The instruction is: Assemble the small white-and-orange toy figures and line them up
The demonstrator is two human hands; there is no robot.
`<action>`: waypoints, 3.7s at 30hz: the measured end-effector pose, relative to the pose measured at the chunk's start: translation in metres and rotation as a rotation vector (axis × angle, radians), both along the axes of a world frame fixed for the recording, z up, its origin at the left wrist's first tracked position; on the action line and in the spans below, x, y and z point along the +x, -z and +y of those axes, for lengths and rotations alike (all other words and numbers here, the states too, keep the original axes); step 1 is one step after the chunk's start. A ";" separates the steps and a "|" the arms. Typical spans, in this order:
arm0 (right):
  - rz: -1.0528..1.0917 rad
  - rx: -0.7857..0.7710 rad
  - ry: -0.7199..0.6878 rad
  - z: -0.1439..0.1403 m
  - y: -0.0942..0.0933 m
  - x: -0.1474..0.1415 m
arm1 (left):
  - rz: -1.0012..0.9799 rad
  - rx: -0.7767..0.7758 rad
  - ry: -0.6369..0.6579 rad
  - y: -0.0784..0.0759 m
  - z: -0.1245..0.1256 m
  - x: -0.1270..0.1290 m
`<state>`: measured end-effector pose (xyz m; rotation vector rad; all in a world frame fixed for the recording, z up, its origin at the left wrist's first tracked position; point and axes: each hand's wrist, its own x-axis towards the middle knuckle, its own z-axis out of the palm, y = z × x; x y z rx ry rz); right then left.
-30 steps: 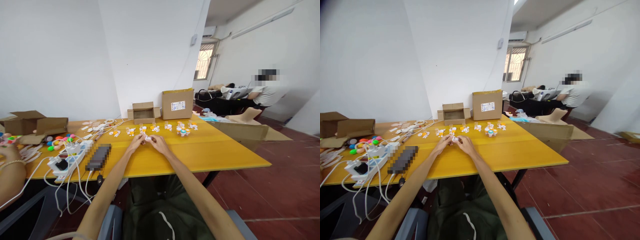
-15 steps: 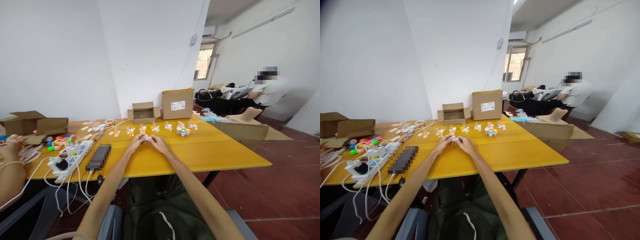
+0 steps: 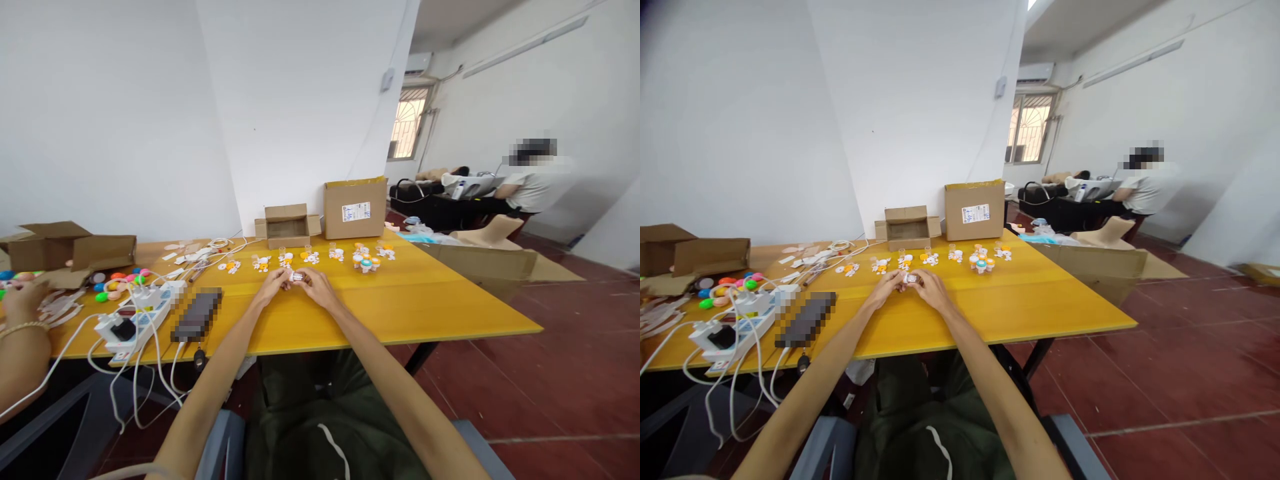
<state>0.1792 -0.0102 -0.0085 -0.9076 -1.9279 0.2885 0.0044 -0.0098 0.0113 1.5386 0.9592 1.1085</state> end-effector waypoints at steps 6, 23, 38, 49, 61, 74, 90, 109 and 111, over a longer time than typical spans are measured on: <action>-0.036 0.031 0.023 0.000 0.002 0.000 | 0.004 -0.038 -0.011 0.000 0.000 0.000; 0.009 -0.045 0.049 -0.003 -0.002 -0.002 | -0.027 -0.001 0.004 -0.005 -0.004 0.002; -0.018 -0.253 0.068 0.000 -0.005 0.002 | -0.046 0.034 0.043 -0.002 -0.002 -0.001; 0.073 -0.330 0.008 0.002 -0.005 0.003 | -0.039 0.095 0.071 -0.001 -0.002 -0.002; 0.113 -0.329 -0.025 0.007 0.003 0.002 | -0.096 0.068 0.066 0.007 0.005 -0.007; 0.108 -0.293 -0.083 0.006 0.001 0.003 | 0.031 0.029 0.012 0.005 0.005 0.000; 0.132 -0.285 -0.057 0.002 -0.003 0.002 | -0.005 0.031 -0.001 0.005 0.003 0.000; 0.137 -0.289 -0.063 0.000 -0.004 0.002 | -0.030 0.027 0.000 0.005 0.003 0.000; 0.139 -0.299 -0.060 0.000 -0.004 0.002 | -0.048 0.040 0.003 0.004 0.003 0.000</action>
